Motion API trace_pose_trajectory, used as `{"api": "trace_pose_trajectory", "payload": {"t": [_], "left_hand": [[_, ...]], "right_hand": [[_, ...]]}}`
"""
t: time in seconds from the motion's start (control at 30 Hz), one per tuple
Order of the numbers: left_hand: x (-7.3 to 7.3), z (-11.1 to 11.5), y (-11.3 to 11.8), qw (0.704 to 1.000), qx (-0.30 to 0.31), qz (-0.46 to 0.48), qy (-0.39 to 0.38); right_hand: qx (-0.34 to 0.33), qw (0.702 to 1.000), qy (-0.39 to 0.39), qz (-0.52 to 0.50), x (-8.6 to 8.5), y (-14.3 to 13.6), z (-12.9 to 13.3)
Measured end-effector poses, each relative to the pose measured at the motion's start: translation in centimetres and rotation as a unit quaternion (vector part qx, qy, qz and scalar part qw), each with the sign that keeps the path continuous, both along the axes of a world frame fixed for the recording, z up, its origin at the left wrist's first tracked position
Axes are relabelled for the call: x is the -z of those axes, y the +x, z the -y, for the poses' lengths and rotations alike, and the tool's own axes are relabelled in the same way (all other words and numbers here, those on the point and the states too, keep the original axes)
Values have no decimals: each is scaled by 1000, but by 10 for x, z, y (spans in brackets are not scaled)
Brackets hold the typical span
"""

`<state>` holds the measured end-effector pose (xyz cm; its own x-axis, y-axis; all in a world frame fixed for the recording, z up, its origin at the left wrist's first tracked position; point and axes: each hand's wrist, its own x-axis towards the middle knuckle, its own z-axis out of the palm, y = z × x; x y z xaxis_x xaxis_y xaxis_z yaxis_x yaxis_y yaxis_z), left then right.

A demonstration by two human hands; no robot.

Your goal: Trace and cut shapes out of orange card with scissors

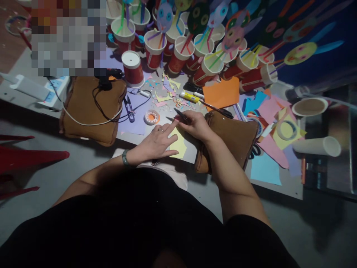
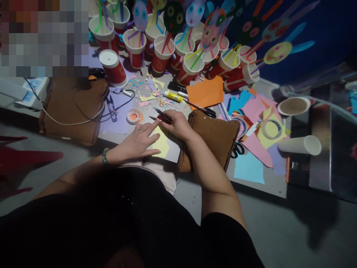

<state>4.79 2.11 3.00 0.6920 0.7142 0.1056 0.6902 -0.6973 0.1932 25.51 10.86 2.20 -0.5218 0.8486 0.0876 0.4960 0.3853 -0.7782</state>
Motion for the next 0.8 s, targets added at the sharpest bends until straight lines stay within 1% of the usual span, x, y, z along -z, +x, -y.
{"api": "trace_pose_trajectory", "payload": {"t": [0.1, 0.33, 0.57, 0.8], "left_hand": [[0, 1, 0, 1000, -2, -10, 13], [1, 1, 0, 999, 8, -13, 34], [2, 2, 0, 1000, 2, -12, 27], [4, -1, 3, 999, 0, -3, 33]], "right_hand": [[-5, 1000, -1, 5, 1, 1, -1], [-1, 1000, -14, 0, -5, -1, 0], [-2, 1000, -26, 2, -7, -1, 0], [4, 998, -61, -3, -7, 9, -2]]}}
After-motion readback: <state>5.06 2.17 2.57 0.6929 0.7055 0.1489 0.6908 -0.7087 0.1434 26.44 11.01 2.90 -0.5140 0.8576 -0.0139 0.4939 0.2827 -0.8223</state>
